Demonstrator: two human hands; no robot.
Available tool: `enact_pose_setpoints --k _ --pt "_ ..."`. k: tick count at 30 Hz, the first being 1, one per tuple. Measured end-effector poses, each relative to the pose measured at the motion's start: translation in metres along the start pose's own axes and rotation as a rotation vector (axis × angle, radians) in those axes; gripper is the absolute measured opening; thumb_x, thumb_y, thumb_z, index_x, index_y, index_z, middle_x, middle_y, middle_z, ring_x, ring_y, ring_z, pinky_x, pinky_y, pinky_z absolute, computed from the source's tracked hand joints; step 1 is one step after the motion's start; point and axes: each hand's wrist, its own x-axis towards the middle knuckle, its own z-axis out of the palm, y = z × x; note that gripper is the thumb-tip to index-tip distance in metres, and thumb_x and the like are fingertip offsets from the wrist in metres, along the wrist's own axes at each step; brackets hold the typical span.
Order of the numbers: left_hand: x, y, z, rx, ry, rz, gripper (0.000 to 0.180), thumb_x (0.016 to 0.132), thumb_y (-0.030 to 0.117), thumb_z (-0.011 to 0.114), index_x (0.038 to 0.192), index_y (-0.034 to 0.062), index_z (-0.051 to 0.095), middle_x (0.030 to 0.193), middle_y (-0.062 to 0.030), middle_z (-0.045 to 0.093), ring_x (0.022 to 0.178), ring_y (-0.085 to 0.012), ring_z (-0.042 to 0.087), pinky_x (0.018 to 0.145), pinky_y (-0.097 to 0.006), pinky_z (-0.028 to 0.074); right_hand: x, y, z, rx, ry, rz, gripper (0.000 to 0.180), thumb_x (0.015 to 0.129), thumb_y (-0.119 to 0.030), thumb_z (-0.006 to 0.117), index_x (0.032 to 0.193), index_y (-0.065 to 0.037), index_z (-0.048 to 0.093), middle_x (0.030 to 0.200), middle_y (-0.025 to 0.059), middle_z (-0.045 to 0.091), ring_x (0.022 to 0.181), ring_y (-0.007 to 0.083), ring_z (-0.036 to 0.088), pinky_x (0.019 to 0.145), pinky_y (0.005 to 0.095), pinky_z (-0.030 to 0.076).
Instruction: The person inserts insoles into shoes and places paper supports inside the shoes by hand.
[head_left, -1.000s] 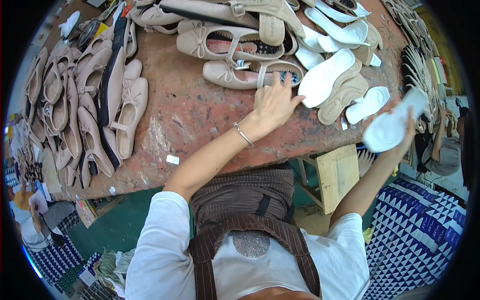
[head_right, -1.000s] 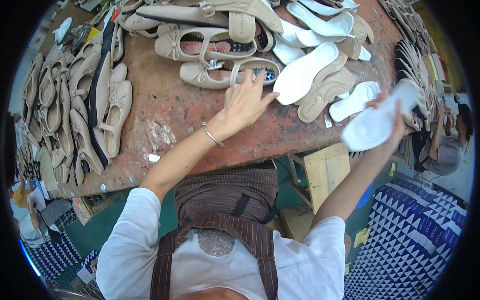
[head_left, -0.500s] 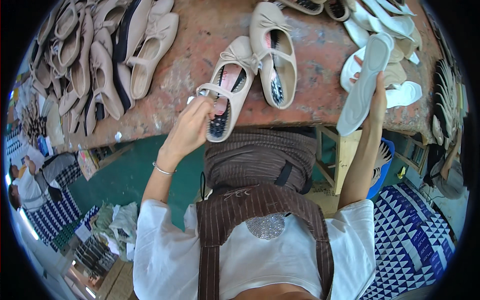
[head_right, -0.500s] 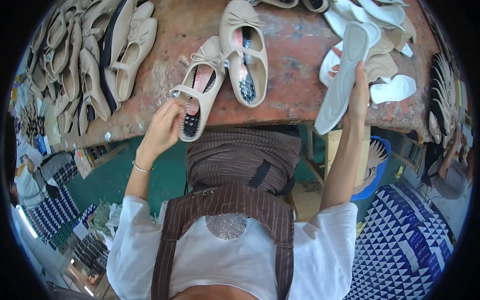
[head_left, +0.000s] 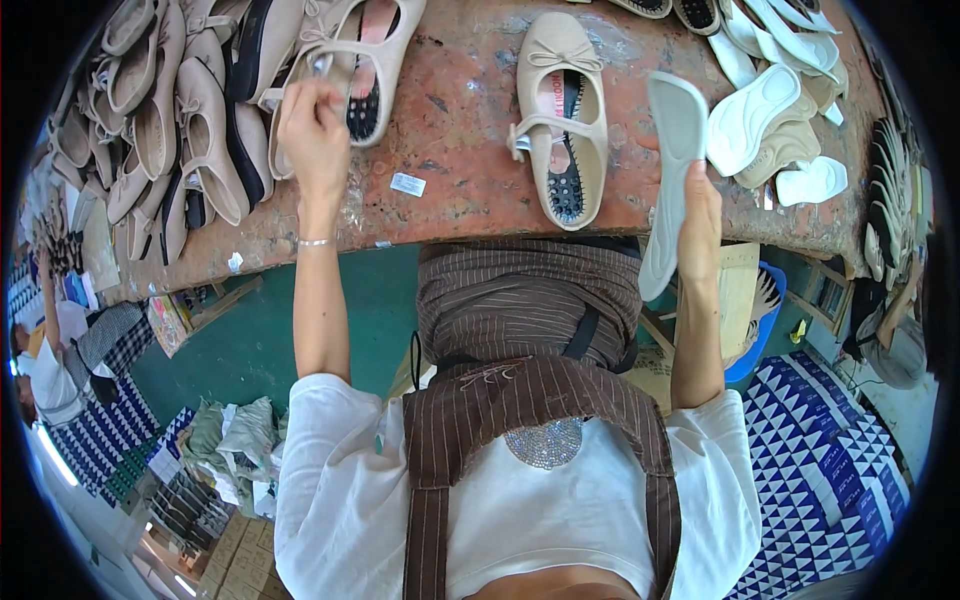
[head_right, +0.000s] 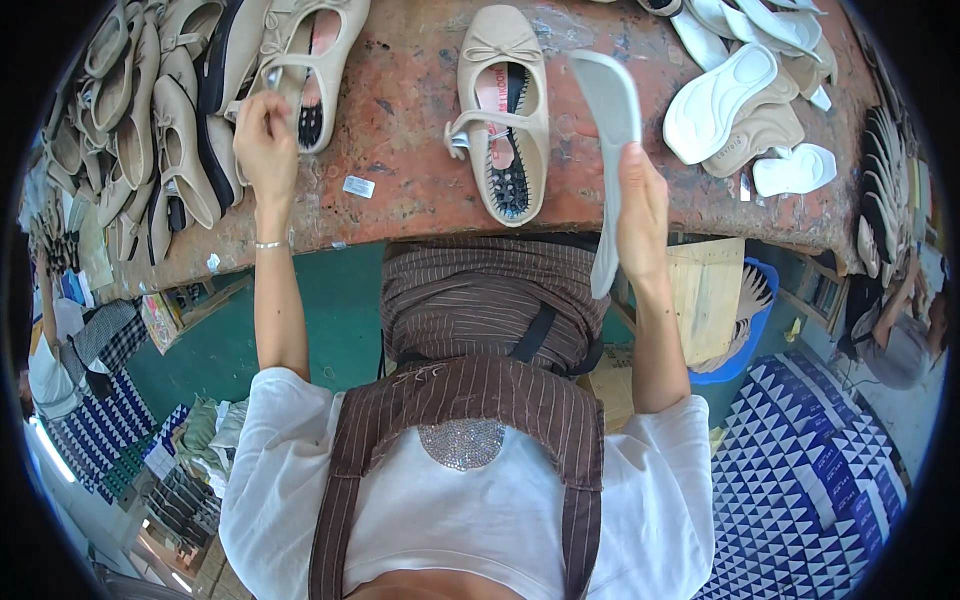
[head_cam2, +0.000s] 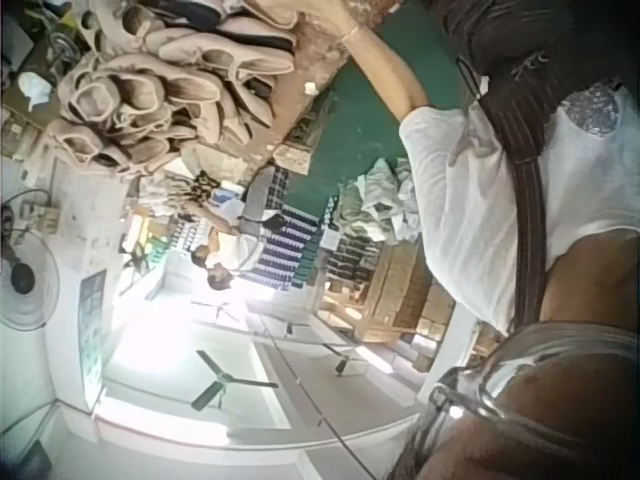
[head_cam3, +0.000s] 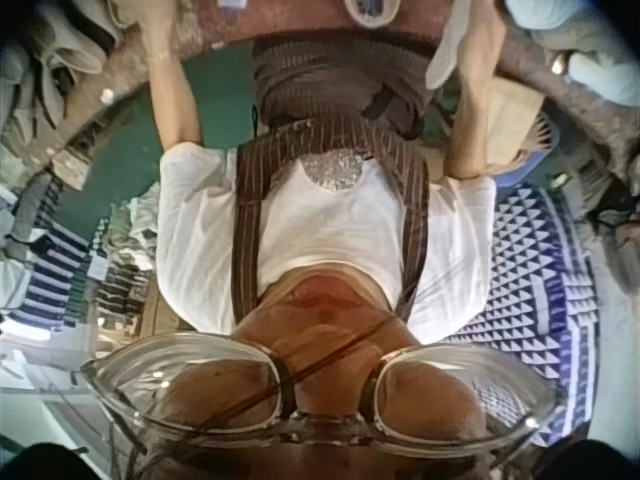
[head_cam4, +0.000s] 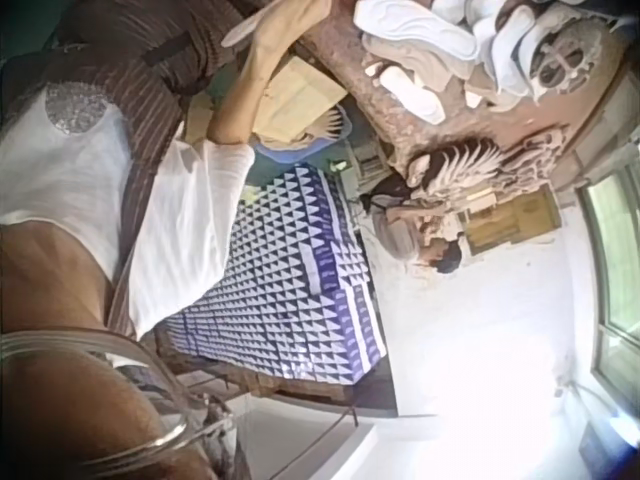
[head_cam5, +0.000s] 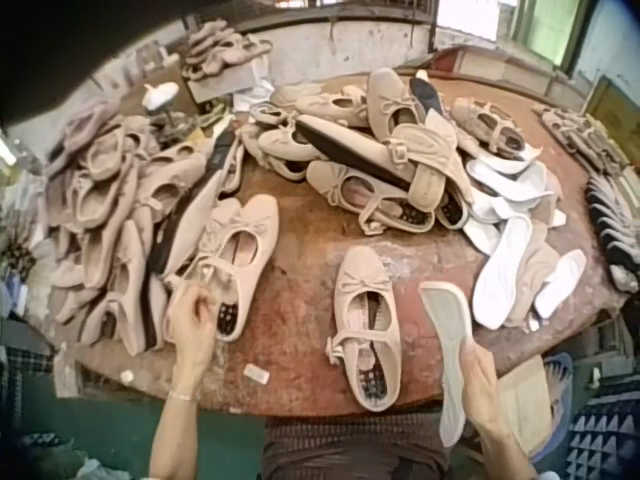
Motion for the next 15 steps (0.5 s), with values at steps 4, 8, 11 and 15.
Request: enact_pose_setpoints --k 4,8,11,15 --pt "-0.008 0.072 0.029 0.203 0.044 0.222 0.037 0.084 0.024 0.071 0.111 0.0020 0.060 0.115 -0.0179 0.058 0.109 -0.0365 0.054 0.094 -0.048 0.043 -0.003 0.007 -0.025 0.062 0.101 0.084 0.056 0.107 -0.043 0.033 0.123 0.003 0.061 0.080 -0.0006 0.058 0.067 0.0066 0.051 0.058 0.0228 0.040" --pt "-0.059 0.130 0.067 -0.107 -0.461 -0.102 0.062 0.081 0.025 0.071 0.132 -0.0029 0.050 0.119 -0.0227 0.056 0.104 -0.0413 0.060 0.088 -0.046 0.051 0.004 0.005 -0.031 0.044 0.089 -0.036 0.052 0.106 -0.040 0.038 0.128 0.001 0.060 0.087 0.0016 0.062 0.075 0.0100 0.054 0.063 0.0249 0.043" --pt "-0.059 0.111 0.065 -0.400 -0.515 -0.097 0.046 0.084 0.001 0.056 0.130 -0.0018 0.056 0.113 -0.0202 0.062 0.096 -0.0364 0.065 0.086 -0.040 0.052 0.008 -0.008 -0.028 -0.419 0.044 -0.442 0.036 0.092 -0.020 0.064 0.127 -0.013 0.067 0.117 0.0085 0.067 0.109 0.0221 0.055 0.092 0.0334 0.045" --pt "-0.049 0.076 0.035 -0.387 -0.660 0.065 0.046 0.084 -0.006 0.054 0.128 0.0037 0.061 0.113 -0.0167 0.063 0.094 -0.0339 0.065 0.083 -0.038 0.052 0.005 -0.012 -0.018 -0.821 -0.131 -0.656 0.035 0.073 -0.008 0.075 0.107 -0.020 0.078 0.116 0.0080 0.068 0.108 0.0288 0.059 0.095 0.0411 0.043"
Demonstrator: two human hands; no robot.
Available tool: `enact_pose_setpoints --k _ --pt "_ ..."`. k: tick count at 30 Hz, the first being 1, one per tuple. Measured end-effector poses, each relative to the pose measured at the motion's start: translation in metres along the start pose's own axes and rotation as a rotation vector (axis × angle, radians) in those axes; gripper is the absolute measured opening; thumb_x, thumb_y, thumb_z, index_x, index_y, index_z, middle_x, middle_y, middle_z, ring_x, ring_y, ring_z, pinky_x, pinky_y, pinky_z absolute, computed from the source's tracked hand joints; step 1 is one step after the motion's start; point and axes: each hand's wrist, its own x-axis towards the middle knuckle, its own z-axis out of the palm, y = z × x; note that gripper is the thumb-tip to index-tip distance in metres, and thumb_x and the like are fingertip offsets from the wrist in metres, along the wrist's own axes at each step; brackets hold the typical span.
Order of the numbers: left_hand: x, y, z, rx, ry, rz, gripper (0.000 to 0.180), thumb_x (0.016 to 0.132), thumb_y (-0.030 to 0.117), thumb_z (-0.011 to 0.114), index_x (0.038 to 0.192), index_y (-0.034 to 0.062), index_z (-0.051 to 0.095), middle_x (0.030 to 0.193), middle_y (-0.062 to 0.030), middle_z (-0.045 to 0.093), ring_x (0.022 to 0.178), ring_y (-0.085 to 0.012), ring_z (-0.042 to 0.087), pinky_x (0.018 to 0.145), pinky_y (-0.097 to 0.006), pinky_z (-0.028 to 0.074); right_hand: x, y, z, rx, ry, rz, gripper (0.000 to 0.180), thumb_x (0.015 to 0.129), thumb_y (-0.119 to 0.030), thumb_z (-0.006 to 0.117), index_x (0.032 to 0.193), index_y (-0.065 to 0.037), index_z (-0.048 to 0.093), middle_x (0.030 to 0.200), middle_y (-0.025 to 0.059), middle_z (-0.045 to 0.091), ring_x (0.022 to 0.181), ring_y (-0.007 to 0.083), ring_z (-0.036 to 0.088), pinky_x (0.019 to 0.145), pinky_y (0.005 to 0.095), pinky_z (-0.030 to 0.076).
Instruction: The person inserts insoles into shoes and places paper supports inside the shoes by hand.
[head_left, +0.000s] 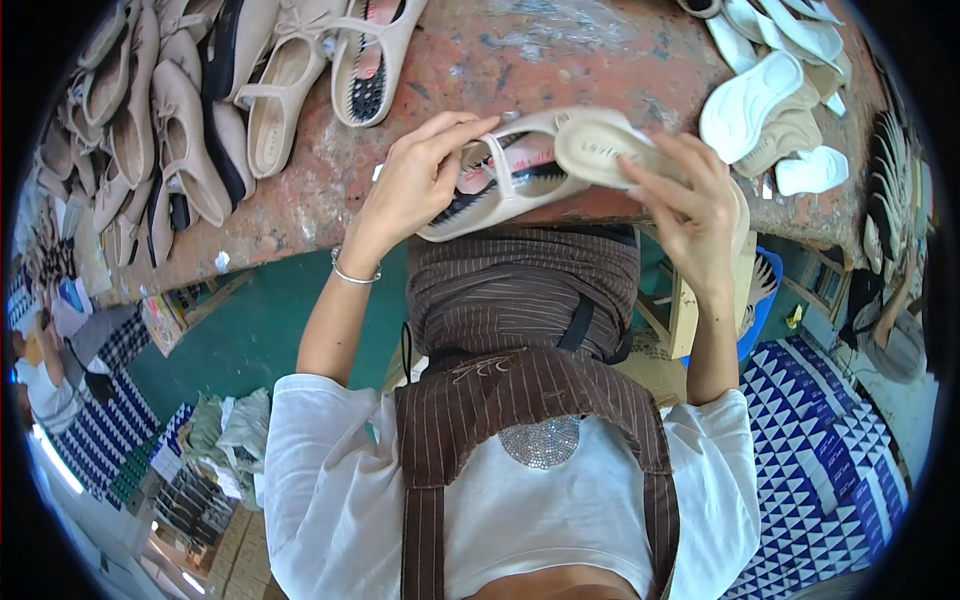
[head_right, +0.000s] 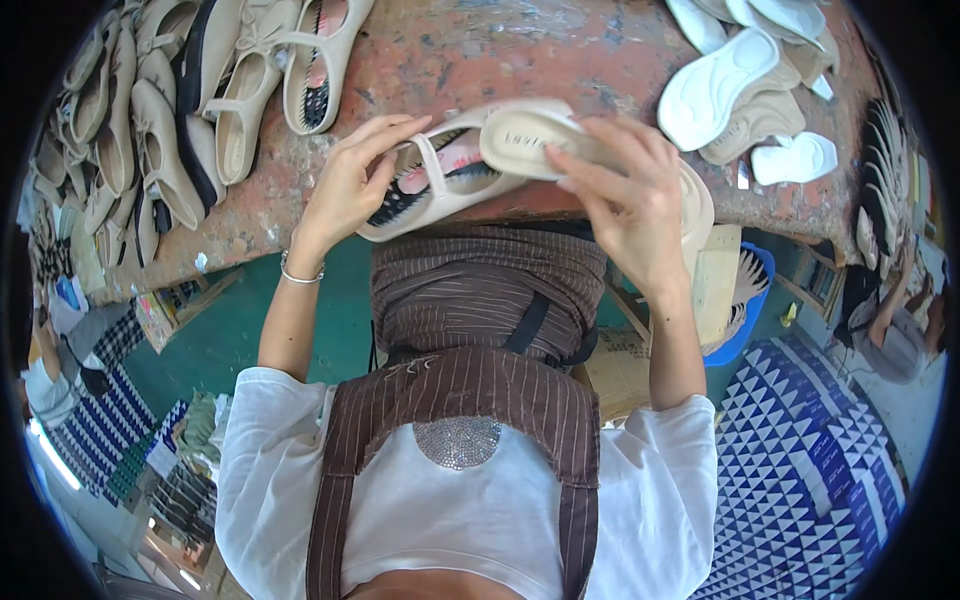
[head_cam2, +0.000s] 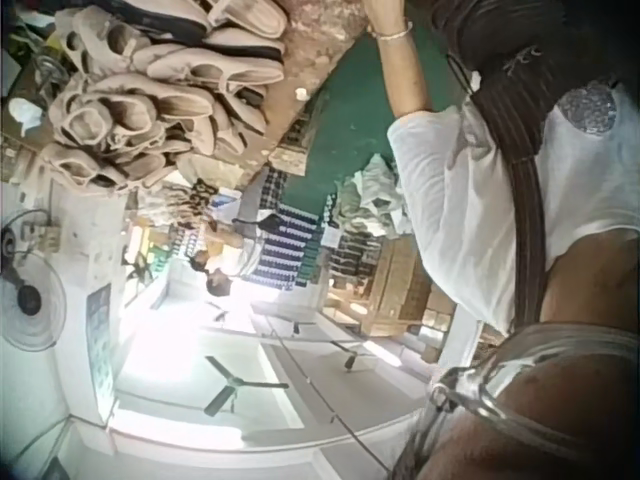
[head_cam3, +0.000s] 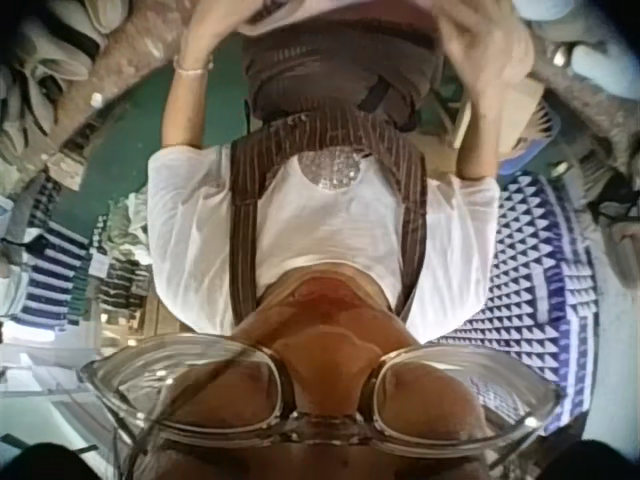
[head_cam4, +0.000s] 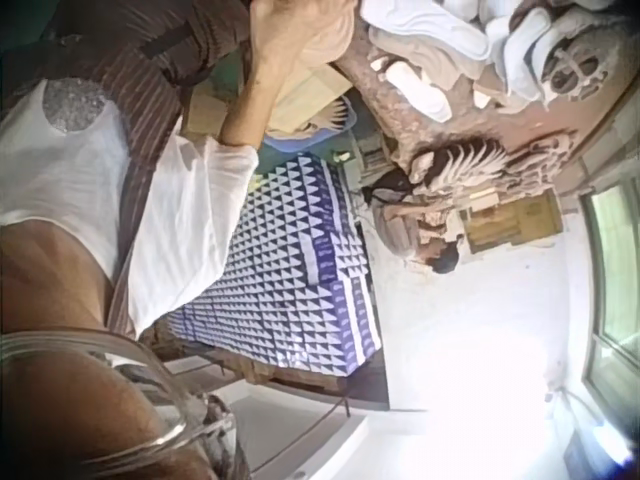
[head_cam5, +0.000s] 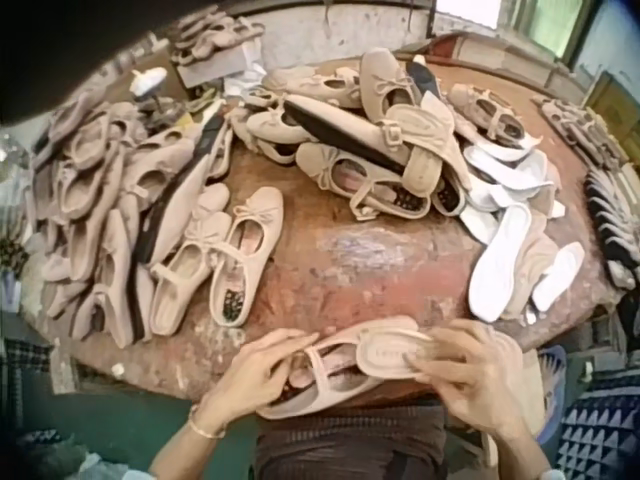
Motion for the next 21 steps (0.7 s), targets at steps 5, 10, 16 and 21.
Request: enact_pose_setpoints --k 5,10,16,21 --pt "-0.024 0.002 0.004 0.101 0.376 -0.148 0.051 0.081 0.007 0.075 0.129 0.0040 0.060 0.117 -0.0164 0.061 0.100 -0.0302 0.063 0.085 -0.039 0.052 0.001 -0.023 0.037 -0.057 -0.054 -0.125 0.026 0.069 -0.005 0.074 0.093 -0.012 0.078 0.113 0.0053 0.069 0.102 0.0256 0.060 0.092 0.0417 0.043" --pt "-0.076 0.011 0.014 0.276 0.522 -0.478 0.053 0.078 0.017 0.081 0.124 -0.0004 0.061 0.103 -0.0136 0.059 0.083 -0.0222 0.064 0.069 -0.033 0.053 0.002 -0.022 0.044 -0.007 -0.042 -0.098 0.026 0.068 -0.004 0.074 0.094 -0.010 0.077 0.112 0.0055 0.069 0.102 0.0255 0.061 0.091 0.0407 0.044" --pt "-0.065 0.008 0.036 -0.149 0.638 -0.522 0.062 0.072 0.008 0.086 0.125 -0.0069 0.058 0.104 -0.0097 0.052 0.081 -0.0140 0.065 0.065 -0.026 0.061 0.017 -0.043 0.058 0.059 -0.126 -0.181 0.026 0.067 -0.004 0.074 0.092 -0.007 0.077 0.110 0.0063 0.070 0.101 0.0248 0.062 0.087 0.0377 0.048" --pt "-0.058 -0.005 0.025 -0.195 0.555 -0.474 0.060 0.070 0.010 0.088 0.120 -0.0070 0.061 0.103 -0.0079 0.055 0.083 -0.0144 0.066 0.065 -0.027 0.062 0.025 -0.048 0.094 0.242 -0.089 -0.135 0.021 0.069 -0.002 0.073 0.090 -0.004 0.075 0.105 0.0091 0.069 0.099 0.0271 0.064 0.087 0.0395 0.051"
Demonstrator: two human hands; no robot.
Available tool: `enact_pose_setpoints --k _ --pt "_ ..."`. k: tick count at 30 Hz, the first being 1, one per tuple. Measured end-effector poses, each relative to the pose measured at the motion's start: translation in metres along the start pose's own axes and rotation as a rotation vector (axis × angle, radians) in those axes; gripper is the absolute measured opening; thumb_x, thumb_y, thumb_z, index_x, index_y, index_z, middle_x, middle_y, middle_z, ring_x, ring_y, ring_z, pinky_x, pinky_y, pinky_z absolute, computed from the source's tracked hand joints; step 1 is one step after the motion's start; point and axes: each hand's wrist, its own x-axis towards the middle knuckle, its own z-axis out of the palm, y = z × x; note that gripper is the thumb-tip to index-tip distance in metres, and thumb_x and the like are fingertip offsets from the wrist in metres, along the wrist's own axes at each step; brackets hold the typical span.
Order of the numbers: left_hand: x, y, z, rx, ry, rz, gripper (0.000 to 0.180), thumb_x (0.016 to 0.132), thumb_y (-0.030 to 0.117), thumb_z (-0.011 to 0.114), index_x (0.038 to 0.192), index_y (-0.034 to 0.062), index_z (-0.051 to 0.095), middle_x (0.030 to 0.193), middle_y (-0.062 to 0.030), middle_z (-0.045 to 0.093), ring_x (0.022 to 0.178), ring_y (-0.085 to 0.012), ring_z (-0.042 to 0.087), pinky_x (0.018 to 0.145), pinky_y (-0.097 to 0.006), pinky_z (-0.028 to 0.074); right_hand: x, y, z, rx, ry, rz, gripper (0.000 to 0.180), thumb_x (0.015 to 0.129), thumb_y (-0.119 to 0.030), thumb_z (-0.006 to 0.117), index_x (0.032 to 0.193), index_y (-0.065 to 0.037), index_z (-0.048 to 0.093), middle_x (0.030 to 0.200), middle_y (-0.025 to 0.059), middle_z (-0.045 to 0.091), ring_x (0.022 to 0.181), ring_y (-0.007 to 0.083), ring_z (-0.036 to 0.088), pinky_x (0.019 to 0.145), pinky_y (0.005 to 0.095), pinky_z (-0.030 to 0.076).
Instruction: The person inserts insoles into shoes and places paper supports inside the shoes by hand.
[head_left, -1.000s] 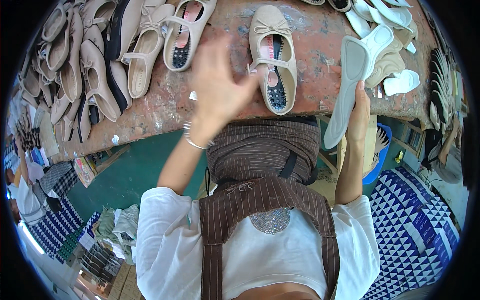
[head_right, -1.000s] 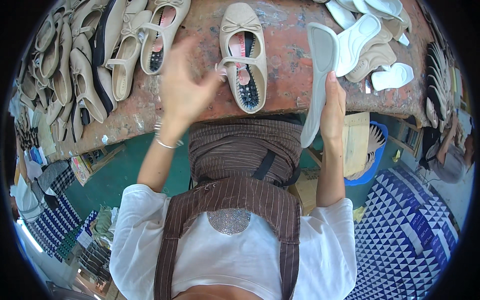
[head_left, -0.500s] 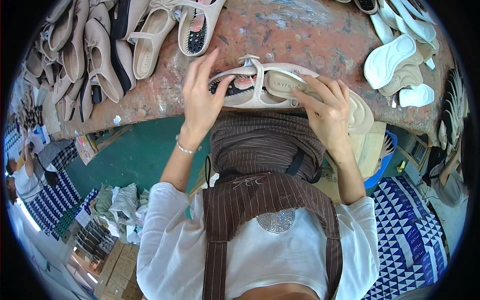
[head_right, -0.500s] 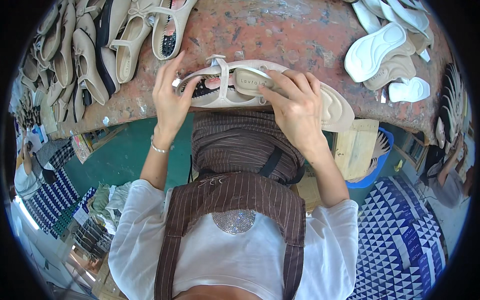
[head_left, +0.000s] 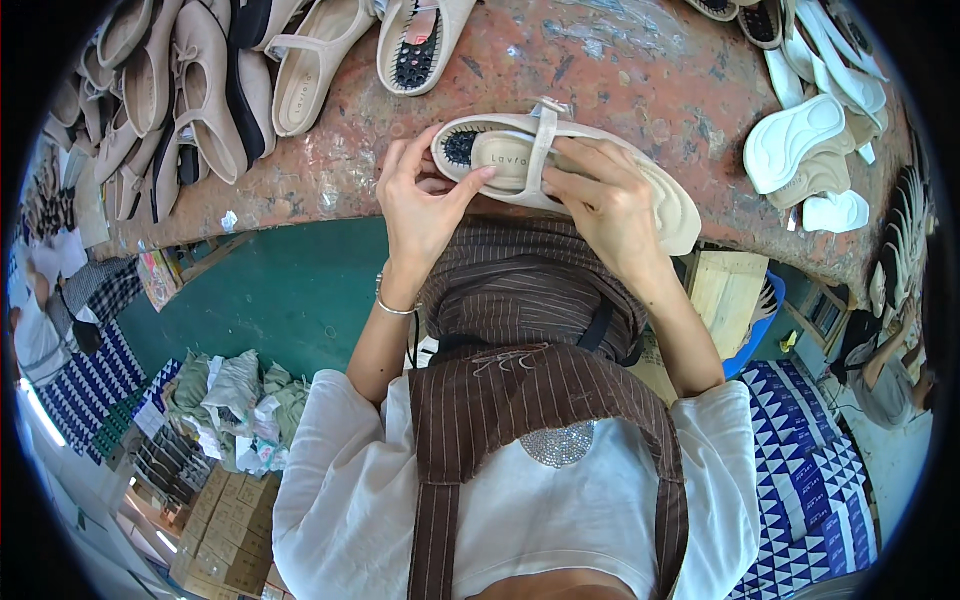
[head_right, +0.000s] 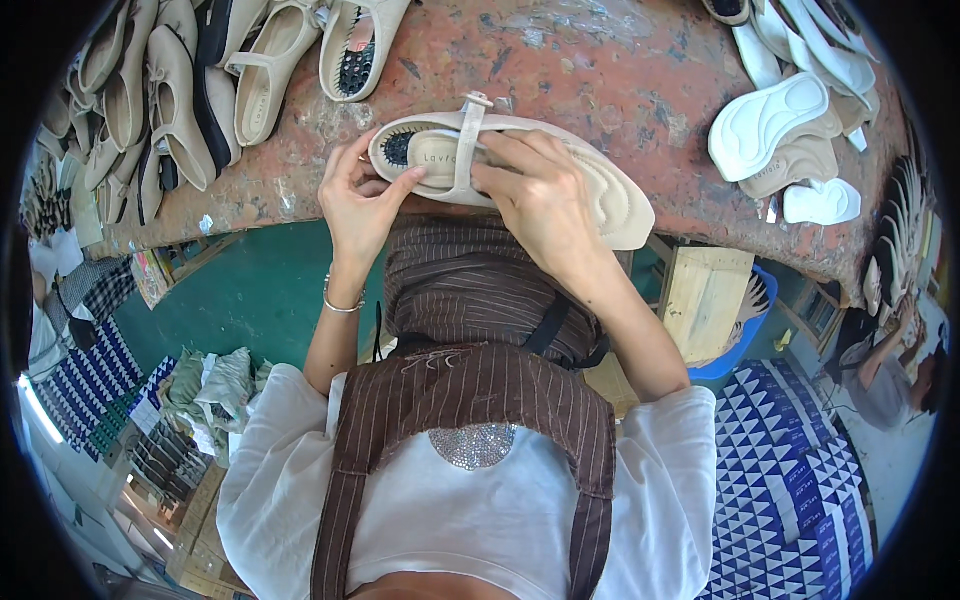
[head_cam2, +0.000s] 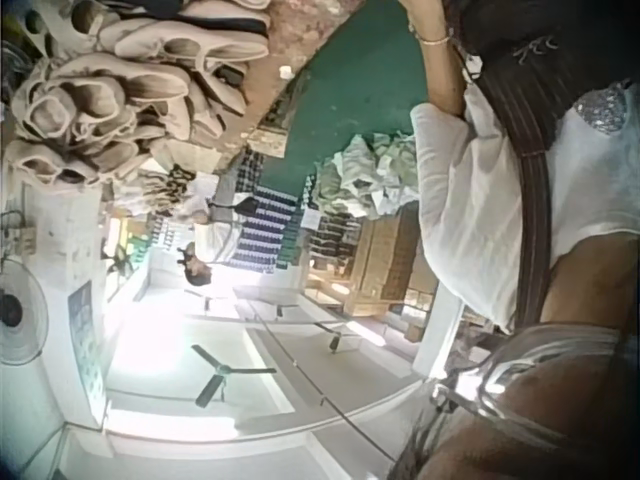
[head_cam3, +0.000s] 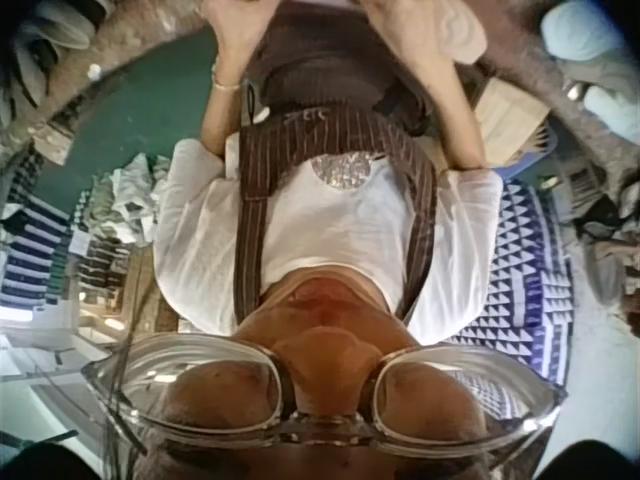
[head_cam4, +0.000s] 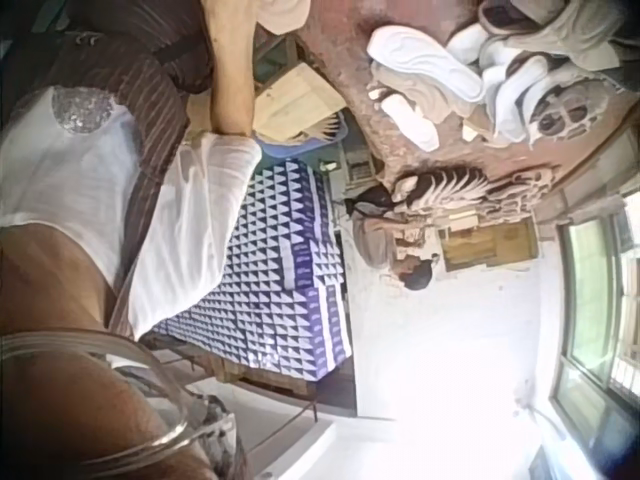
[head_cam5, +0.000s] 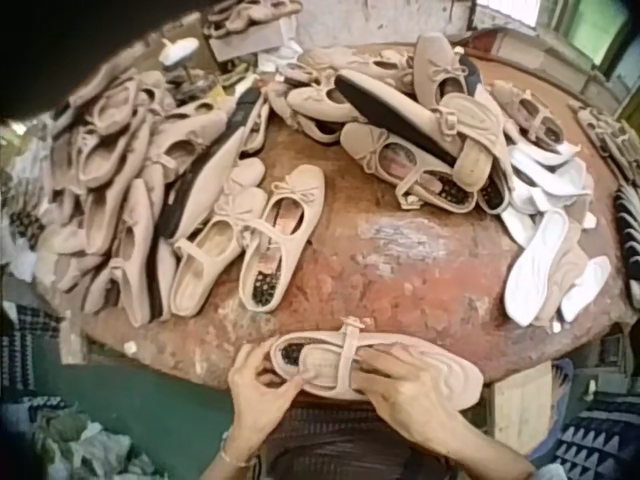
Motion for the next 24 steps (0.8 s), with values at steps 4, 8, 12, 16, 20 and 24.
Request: enact_pose_setpoints --k 4,8,12,16,20,24 --pt "0.002 -0.005 -0.003 -0.040 -0.013 0.006 0.058 0.069 0.012 0.089 0.117 -0.0069 0.063 0.102 -0.0082 0.058 0.079 -0.0147 0.067 0.065 -0.027 0.061 0.009 -0.001 0.015 0.089 0.013 0.018 0.017 0.071 -0.001 0.072 0.088 -0.002 0.074 0.100 0.0100 0.069 0.094 0.0288 0.066 0.084 0.0382 0.053" --pt "0.006 -0.018 -0.002 -0.083 0.012 0.041 0.054 0.070 0.014 0.089 0.114 -0.0066 0.065 0.097 -0.0080 0.060 0.077 -0.0146 0.067 0.063 -0.027 0.058 0.019 -0.006 0.024 0.129 -0.031 0.018 0.017 0.071 0.000 0.071 0.087 -0.002 0.074 0.096 0.0097 0.069 0.091 0.0298 0.066 0.082 0.0384 0.054" --pt "0.009 -0.026 0.001 -0.039 0.014 0.035 0.044 0.077 0.008 0.084 0.113 -0.0072 0.065 0.097 -0.0053 0.063 0.080 -0.0101 0.066 0.064 -0.022 0.053 0.016 -0.003 0.035 0.064 -0.028 0.052 0.017 0.071 0.002 0.069 0.086 -0.002 0.074 0.095 0.0094 0.069 0.092 0.0294 0.066 0.083 0.0392 0.053" --pt "0.014 -0.023 0.004 -0.044 0.070 -0.044 0.038 0.072 0.010 0.087 0.101 -0.0075 0.069 0.087 -0.0095 0.066 0.066 -0.0106 0.063 0.057 -0.024 0.051 0.015 -0.003 0.038 -0.078 -0.054 -0.028 0.021 0.067 0.000 0.068 0.088 -0.002 0.073 0.104 0.0102 0.069 0.098 0.0275 0.065 0.086 0.0387 0.052" --pt "0.018 -0.020 0.004 -0.113 0.045 -0.108 0.032 0.075 0.008 0.084 0.099 -0.0074 0.069 0.081 -0.0085 0.068 0.062 -0.0092 0.060 0.055 -0.023 0.048 0.014 -0.001 0.038 -0.155 -0.060 -0.117 0.028 0.066 -0.001 0.066 0.093 -0.002 0.071 0.116 0.0112 0.066 0.102 0.0270 0.064 0.088 0.0394 0.052" --pt "0.025 -0.026 0.005 -0.130 0.074 -0.143 0.016 0.080 0.005 0.076 0.092 -0.0044 0.071 0.069 -0.0071 0.066 0.055 -0.0083 0.055 0.051 -0.025 0.044 0.022 0.006 0.038 -0.065 -0.285 -0.252 0.044 0.071 0.002 0.060 0.114 -0.004 0.067 0.132 0.0112 0.060 0.105 0.0258 0.064 0.090 0.0386 0.052"
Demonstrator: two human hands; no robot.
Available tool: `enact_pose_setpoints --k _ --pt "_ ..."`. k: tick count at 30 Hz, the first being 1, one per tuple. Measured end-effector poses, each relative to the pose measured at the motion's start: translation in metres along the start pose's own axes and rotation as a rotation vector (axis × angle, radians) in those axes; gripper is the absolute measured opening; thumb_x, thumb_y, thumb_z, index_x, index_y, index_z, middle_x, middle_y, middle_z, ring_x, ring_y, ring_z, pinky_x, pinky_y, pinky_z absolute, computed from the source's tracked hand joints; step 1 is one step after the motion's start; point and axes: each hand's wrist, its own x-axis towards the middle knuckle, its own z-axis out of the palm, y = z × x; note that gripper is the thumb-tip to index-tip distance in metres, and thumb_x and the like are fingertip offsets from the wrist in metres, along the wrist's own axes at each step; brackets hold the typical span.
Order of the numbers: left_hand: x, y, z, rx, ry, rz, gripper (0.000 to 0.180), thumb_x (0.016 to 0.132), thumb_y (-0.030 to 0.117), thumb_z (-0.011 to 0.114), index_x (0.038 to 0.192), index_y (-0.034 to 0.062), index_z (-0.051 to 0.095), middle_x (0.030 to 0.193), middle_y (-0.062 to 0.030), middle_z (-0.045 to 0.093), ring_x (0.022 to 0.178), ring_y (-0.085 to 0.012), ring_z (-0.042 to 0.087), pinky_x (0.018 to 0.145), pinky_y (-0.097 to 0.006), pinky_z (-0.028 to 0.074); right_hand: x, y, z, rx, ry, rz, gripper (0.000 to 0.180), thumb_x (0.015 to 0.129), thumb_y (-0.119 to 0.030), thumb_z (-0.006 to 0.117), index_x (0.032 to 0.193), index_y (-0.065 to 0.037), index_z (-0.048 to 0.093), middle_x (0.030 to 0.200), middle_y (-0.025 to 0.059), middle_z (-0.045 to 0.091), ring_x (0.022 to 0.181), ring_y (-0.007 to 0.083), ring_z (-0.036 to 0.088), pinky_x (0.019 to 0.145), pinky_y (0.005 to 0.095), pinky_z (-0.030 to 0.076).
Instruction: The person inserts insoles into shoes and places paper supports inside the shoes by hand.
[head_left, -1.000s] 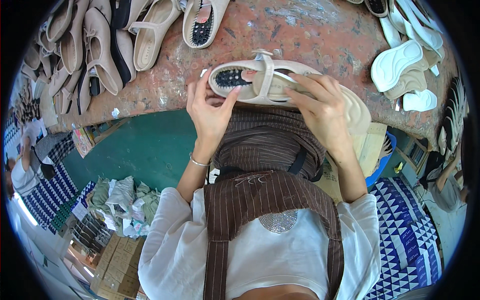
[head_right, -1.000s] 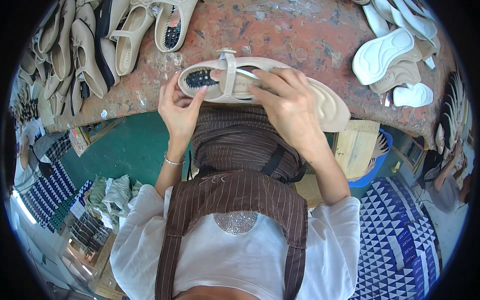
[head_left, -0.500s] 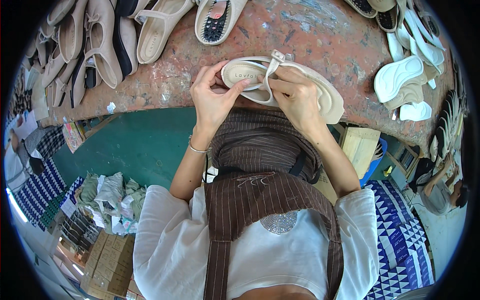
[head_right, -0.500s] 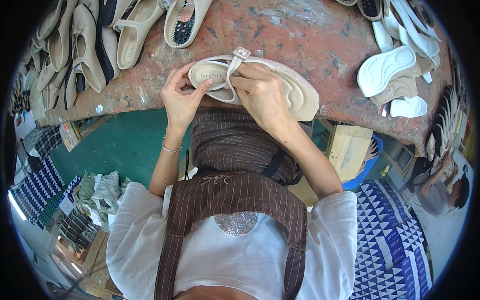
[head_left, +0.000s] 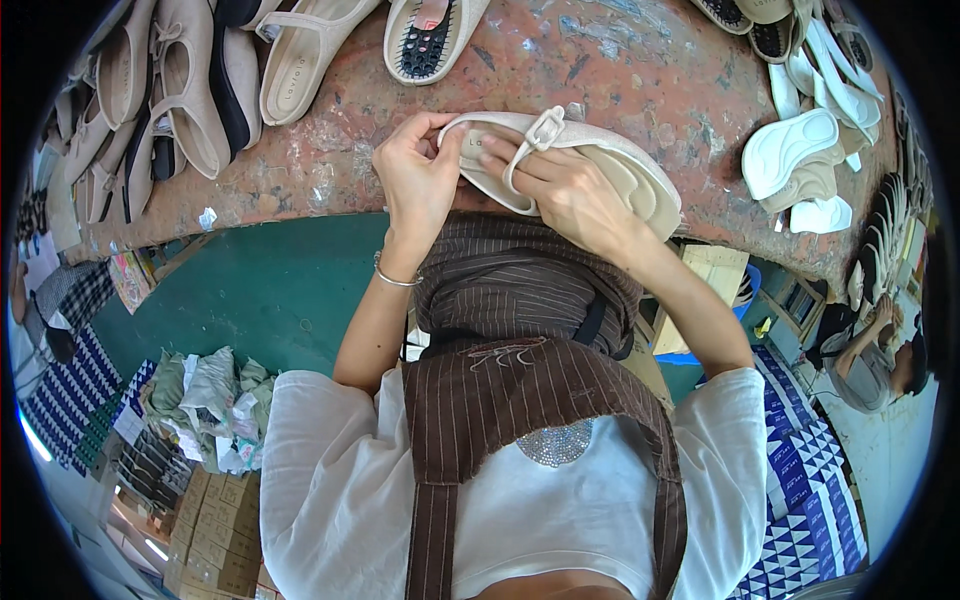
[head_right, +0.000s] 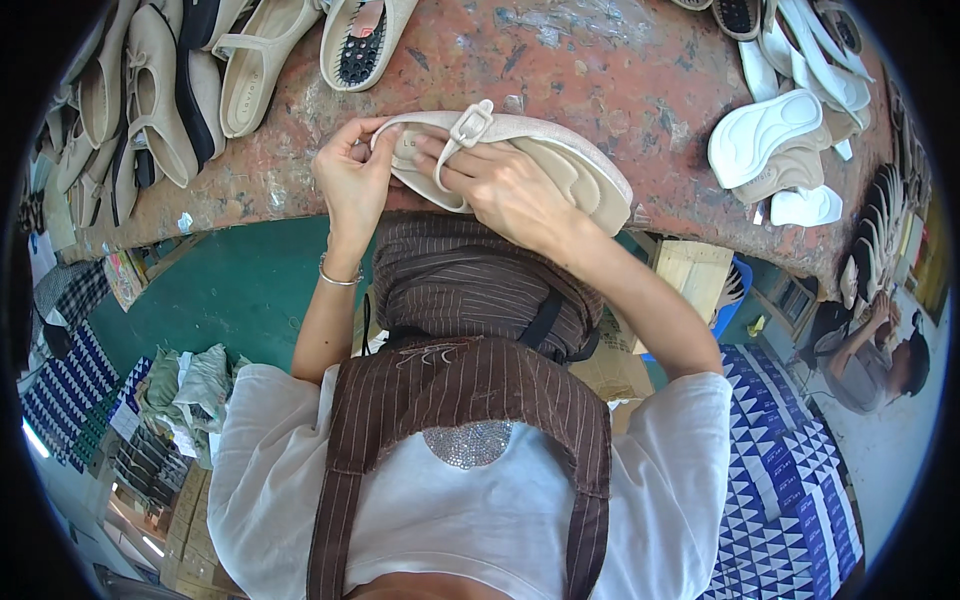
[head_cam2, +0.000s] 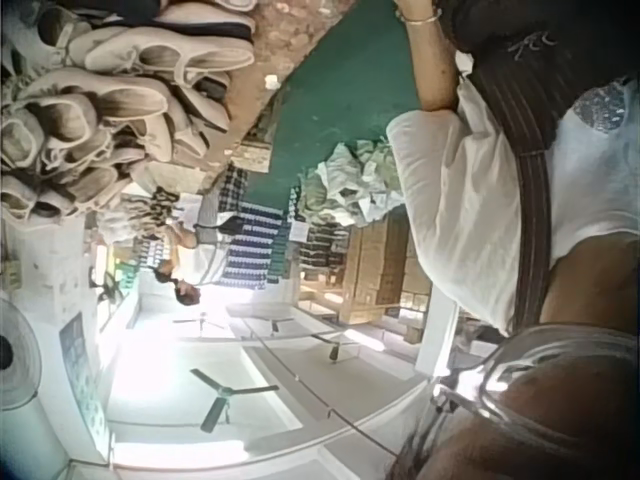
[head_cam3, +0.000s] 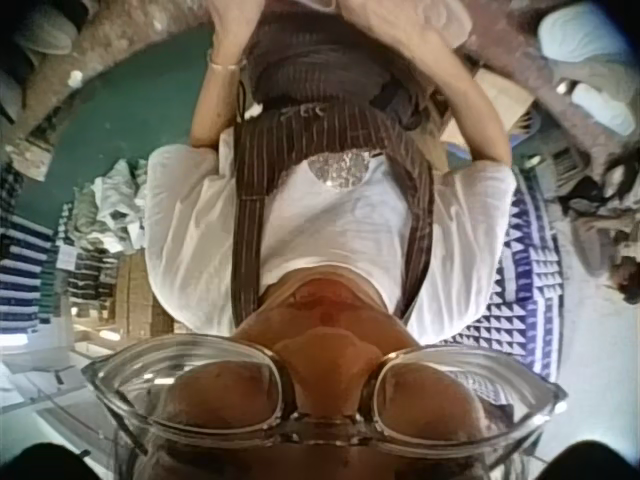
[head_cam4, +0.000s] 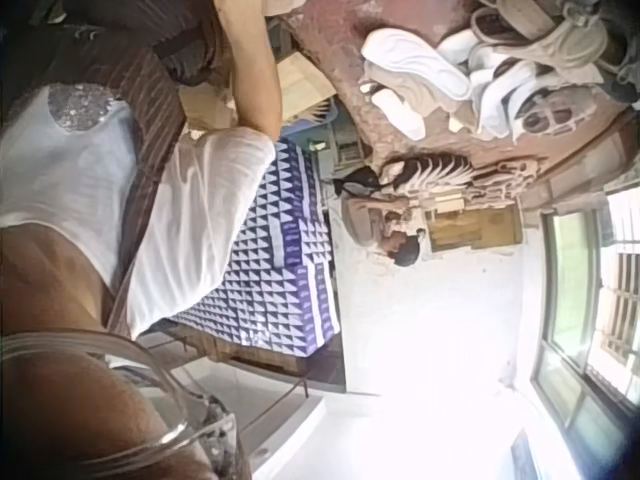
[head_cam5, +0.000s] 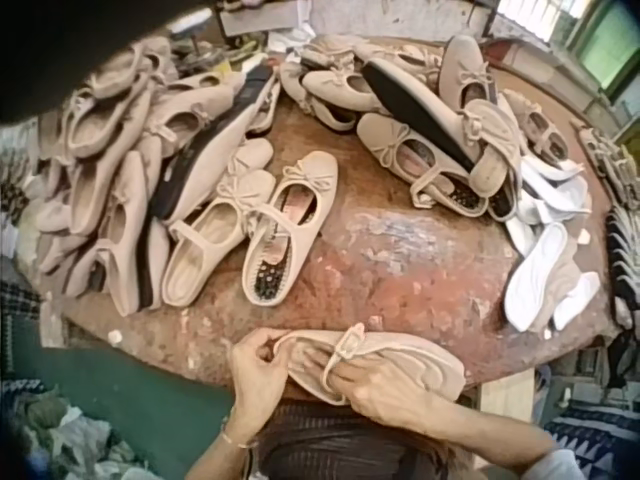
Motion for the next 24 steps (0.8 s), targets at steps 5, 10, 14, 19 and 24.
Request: enact_pose_setpoints --k 5,10,14,19,24 --pt "0.002 0.007 0.000 0.154 0.024 0.114 0.007 0.083 0.003 0.069 0.085 -0.0032 0.070 0.065 -0.0087 0.065 0.051 -0.0092 0.052 0.049 -0.028 0.042 0.006 -0.015 -0.014 -0.063 -0.171 0.022 0.049 0.077 0.001 0.056 0.125 -0.004 0.063 0.136 0.0117 0.058 0.109 0.0246 0.064 0.094 0.0349 0.051" --pt "0.001 0.011 0.000 0.114 -0.006 0.090 0.006 0.083 0.004 0.069 0.084 -0.0015 0.069 0.063 -0.0113 0.064 0.049 -0.0129 0.054 0.048 -0.030 0.041 -0.024 -0.030 -0.022 -0.321 -0.053 0.215 0.042 0.071 0.000 0.058 0.112 -0.002 0.070 0.118 0.0136 0.067 0.117 0.0258 0.061 0.114 0.0412 0.035" --pt "-0.005 0.010 -0.003 0.288 -0.047 0.066 0.008 0.085 0.007 0.067 0.080 0.0010 0.065 0.060 -0.0152 0.062 0.048 -0.0235 0.060 0.049 -0.038 0.045 -0.024 -0.014 -0.042 -0.212 -0.125 0.345 0.036 0.066 -0.001 0.062 0.101 -0.003 0.073 0.110 0.0166 0.070 0.116 0.0279 0.062 0.116 0.0513 0.028" --pt "-0.063 0.035 0.026 0.512 -0.292 0.232 0.021 0.085 0.017 0.070 0.075 0.0039 0.056 0.060 -0.0152 0.063 0.053 -0.0346 0.063 0.051 -0.046 0.048 -0.014 0.037 -0.072 -0.425 0.623 0.706 0.038 0.082 -0.012 0.070 0.119 -0.010 0.064 0.115 0.0140 0.068 0.104 0.0287 0.066 0.100 0.0469 0.043" --pt "-0.097 0.049 0.055 0.540 -0.244 0.698 0.019 0.078 0.020 0.076 0.077 0.0080 0.062 0.078 -0.0072 0.061 0.076 -0.0278 0.061 0.063 -0.036 0.050 -0.013 0.009 -0.097 0.220 0.503 0.709 0.024 0.080 -0.005 0.065 0.103 -0.008 0.071 0.112 0.0156 0.064 0.102 0.0370 0.065 0.090 0.0458 0.050"
